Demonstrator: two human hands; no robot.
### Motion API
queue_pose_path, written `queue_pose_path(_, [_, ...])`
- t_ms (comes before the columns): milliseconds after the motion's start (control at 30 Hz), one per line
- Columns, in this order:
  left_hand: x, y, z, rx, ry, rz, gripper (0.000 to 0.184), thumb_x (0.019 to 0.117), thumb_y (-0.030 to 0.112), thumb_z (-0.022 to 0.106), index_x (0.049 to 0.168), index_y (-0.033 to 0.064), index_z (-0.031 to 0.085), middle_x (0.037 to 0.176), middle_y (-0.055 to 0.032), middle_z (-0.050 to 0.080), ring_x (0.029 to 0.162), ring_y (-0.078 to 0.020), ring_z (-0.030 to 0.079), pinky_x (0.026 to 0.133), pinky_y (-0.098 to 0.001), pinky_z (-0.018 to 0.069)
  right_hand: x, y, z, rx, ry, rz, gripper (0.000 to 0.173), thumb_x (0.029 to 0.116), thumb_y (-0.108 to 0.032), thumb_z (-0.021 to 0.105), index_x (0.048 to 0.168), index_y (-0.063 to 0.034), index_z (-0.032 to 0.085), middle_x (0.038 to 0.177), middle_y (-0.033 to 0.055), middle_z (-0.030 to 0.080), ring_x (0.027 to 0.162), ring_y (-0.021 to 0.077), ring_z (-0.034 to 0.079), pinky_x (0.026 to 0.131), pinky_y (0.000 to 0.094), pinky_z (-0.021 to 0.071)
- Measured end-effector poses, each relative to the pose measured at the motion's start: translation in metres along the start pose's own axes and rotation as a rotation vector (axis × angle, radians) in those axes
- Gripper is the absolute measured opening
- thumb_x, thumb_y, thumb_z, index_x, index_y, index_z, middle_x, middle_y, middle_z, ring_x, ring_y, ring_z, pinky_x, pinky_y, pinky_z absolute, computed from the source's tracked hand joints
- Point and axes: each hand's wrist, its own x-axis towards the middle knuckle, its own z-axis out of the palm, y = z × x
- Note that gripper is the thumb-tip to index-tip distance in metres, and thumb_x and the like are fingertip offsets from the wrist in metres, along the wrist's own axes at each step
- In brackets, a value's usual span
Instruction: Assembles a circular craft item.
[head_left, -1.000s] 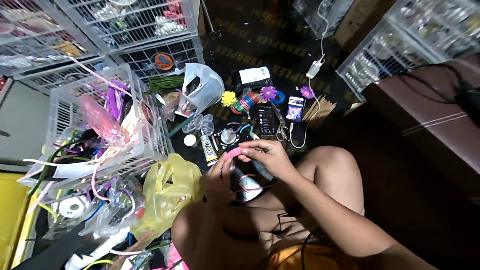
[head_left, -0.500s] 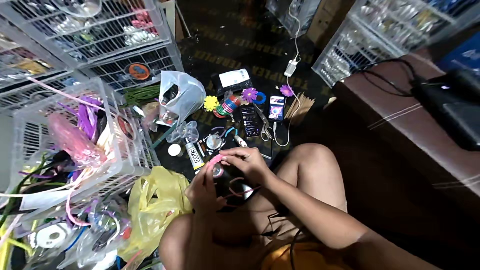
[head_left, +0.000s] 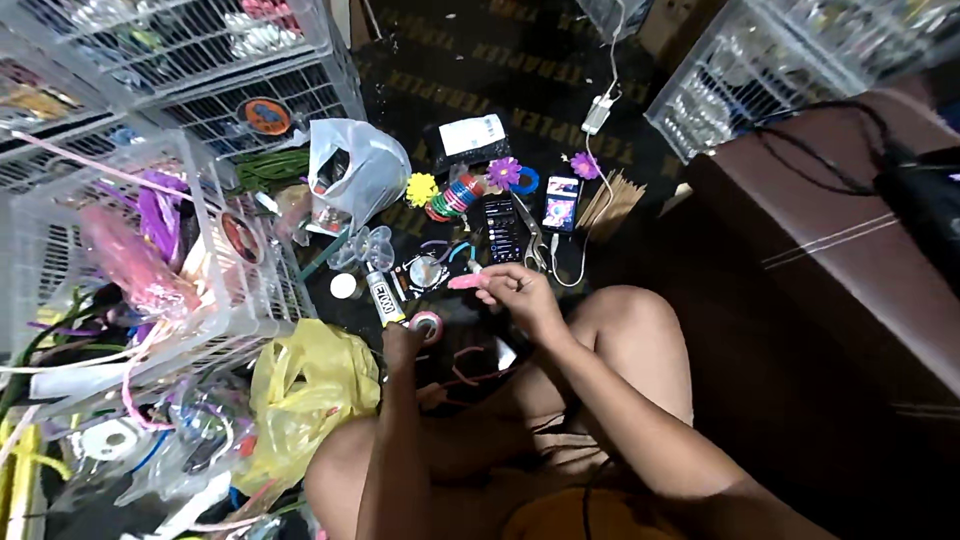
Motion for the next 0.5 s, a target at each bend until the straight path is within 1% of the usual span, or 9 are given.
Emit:
queue_pose_path(100, [0.001, 0.001, 0.018, -0.059, 0.108, -0.058, 0.085, 0.0842, 0.045, 0.083, 0.140, -0.0099, 0.048, 0.143, -0.0358, 0.047, 0.128, -0.0491, 0.054, 0.102, -0.0594, 0.0486, 0.001, -0.004, -0.009, -0.028, 0.034, -0.064, 0.020, 0.0989, -0.007, 0.066, 0.117, 0.0003, 0.067, 0.093, 0.0059, 0.074, 0.079, 0.0102, 0.073, 0.077, 0.0290, 0.0630])
queue_pose_path(167, [0.002, 0.002, 0.022, -0.042, 0.143, -0.095, 0.092, 0.0825, 0.046, 0.084, 0.144, -0.0082, 0.042, 0.146, -0.0350, 0.044, 0.129, -0.0488, 0.053, 0.101, -0.0583, 0.0497, 0.001, -0.006, -0.011, -0.047, 0.043, -0.078, 0.019, 0.0985, -0.007, 0.066, 0.116, 0.0009, 0.067, 0.093, 0.0048, 0.074, 0.080, 0.0083, 0.073, 0.077, 0.0271, 0.0627])
queue_pose_path(267, [0.003, 0.007, 0.025, -0.027, 0.140, -0.147, 0.101, 0.0801, 0.045, 0.087, 0.150, -0.0057, 0.033, 0.148, -0.0339, 0.041, 0.128, -0.0487, 0.053, 0.100, -0.0586, 0.0501, -0.001, -0.003, -0.009, -0.098, 0.038, -0.089, 0.017, 0.0987, -0.006, 0.066, 0.113, 0.0020, 0.069, 0.094, 0.0059, 0.075, 0.080, 0.0077, 0.073, 0.078, 0.0255, 0.0626])
queue_pose_path(367, [0.000, 0.008, 0.033, -0.022, 0.132, -0.122, 0.106, 0.0761, 0.044, 0.090, 0.149, -0.0051, 0.032, 0.147, -0.0346, 0.042, 0.127, -0.0495, 0.054, 0.098, -0.0587, 0.0518, -0.002, 0.006, -0.006, -0.165, 0.024, -0.113, 0.017, 0.0974, -0.005, 0.067, 0.112, 0.0025, 0.072, 0.095, 0.0064, 0.076, 0.079, 0.0063, 0.072, 0.078, 0.0241, 0.0617])
queue_pose_path(433, [0.000, 0.005, 0.042, 0.021, 0.110, -0.088, 0.104, 0.0795, 0.042, 0.087, 0.152, -0.0045, 0.029, 0.150, -0.0351, 0.037, 0.130, -0.0502, 0.051, 0.099, -0.0582, 0.0512, -0.004, 0.010, -0.004, -0.202, 0.015, -0.115, 0.016, 0.0970, -0.005, 0.068, 0.110, 0.0020, 0.073, 0.095, 0.0058, 0.076, 0.079, 0.0052, 0.072, 0.078, 0.0232, 0.0613])
queue_pose_path(500, [0.002, 0.001, 0.048, 0.032, 0.088, -0.052, 0.098, 0.0811, 0.037, 0.087, 0.151, -0.0042, 0.032, 0.152, -0.0356, 0.034, 0.131, -0.0514, 0.049, 0.100, -0.0585, 0.0505, -0.006, 0.013, -0.002, -0.235, 0.011, -0.105, 0.015, 0.0971, -0.007, 0.068, 0.109, 0.0004, 0.074, 0.094, 0.0048, 0.076, 0.078, 0.0041, 0.072, 0.077, 0.0227, 0.0609])
